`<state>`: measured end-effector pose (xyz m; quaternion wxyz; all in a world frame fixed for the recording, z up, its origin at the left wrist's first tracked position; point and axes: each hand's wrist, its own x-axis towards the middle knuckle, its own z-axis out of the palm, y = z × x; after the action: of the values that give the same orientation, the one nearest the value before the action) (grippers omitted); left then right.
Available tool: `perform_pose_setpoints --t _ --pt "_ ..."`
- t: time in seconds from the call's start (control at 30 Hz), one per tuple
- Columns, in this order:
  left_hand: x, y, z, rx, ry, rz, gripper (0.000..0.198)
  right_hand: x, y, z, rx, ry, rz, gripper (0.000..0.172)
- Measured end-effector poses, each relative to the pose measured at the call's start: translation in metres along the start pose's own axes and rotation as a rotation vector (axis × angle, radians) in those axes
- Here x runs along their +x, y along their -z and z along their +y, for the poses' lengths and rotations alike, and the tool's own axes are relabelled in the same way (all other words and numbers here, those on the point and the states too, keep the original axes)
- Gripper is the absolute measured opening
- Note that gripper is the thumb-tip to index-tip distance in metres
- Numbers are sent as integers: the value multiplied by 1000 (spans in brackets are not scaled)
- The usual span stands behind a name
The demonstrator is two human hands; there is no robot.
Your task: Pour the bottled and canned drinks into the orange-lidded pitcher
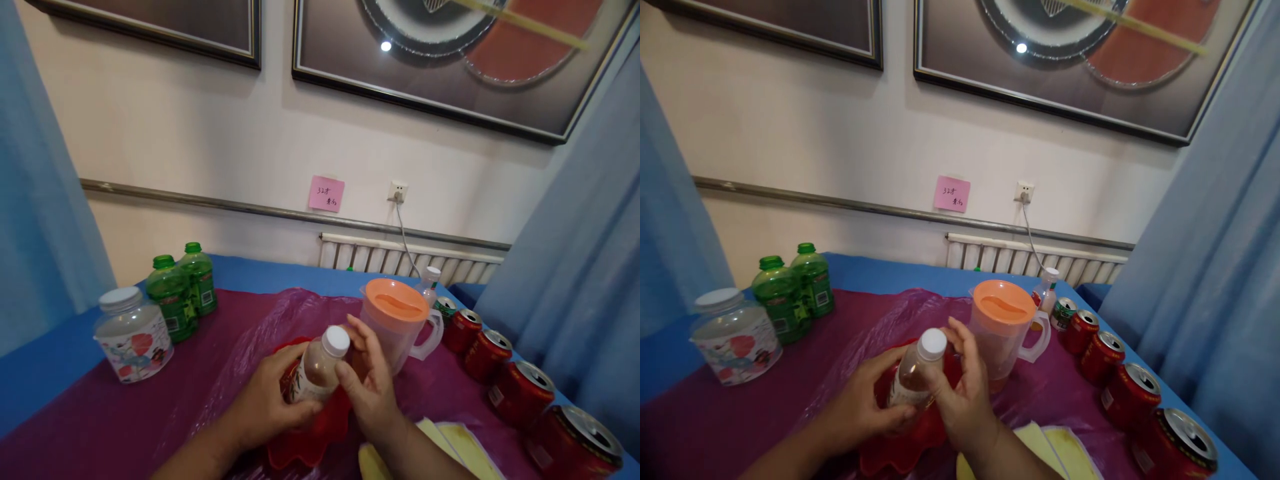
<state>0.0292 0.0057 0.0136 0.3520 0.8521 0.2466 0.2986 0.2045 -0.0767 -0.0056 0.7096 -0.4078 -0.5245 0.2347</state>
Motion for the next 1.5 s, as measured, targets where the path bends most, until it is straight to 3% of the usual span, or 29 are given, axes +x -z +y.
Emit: perform_pose_setpoints --t 0.23,0.37,0.47,0.6,0.73,0.83,0.97,1.1,1.3,1.5 --pt "1 5 2 -61 -30 -41 71 13 -5 -11 -34 -72 -125 35" --pt "-1 7 -8 -126 -67 -21 77 17 -11 -27 -41 -69 -102 33" --pt "-1 7 -20 -249 -80 1 82 13 -6 -45 -15 -42 -7 34" --pt "3 6 -28 -321 -30 96 64 4 30 -81 -60 -14 165 39" --pt "7 1 -24 -220 3 210 50 2 89 -114 -166 -100 339 43" --pt "8 -1 -17 -152 12 279 46 6 134 -121 -326 -169 449 46" --pt "8 1 -10 -66 16 343 45 23 183 -103 -750 -151 525 48" --pt "10 5 -8 -7 21 367 47 59 212 -71 -1088 -163 484 45" --pt "12 9 -10 26 23 379 46 110 222 -25 -1283 -285 445 34" --pt "11 8 -20 44 18 369 42 119 227 9 -1293 -349 475 35"
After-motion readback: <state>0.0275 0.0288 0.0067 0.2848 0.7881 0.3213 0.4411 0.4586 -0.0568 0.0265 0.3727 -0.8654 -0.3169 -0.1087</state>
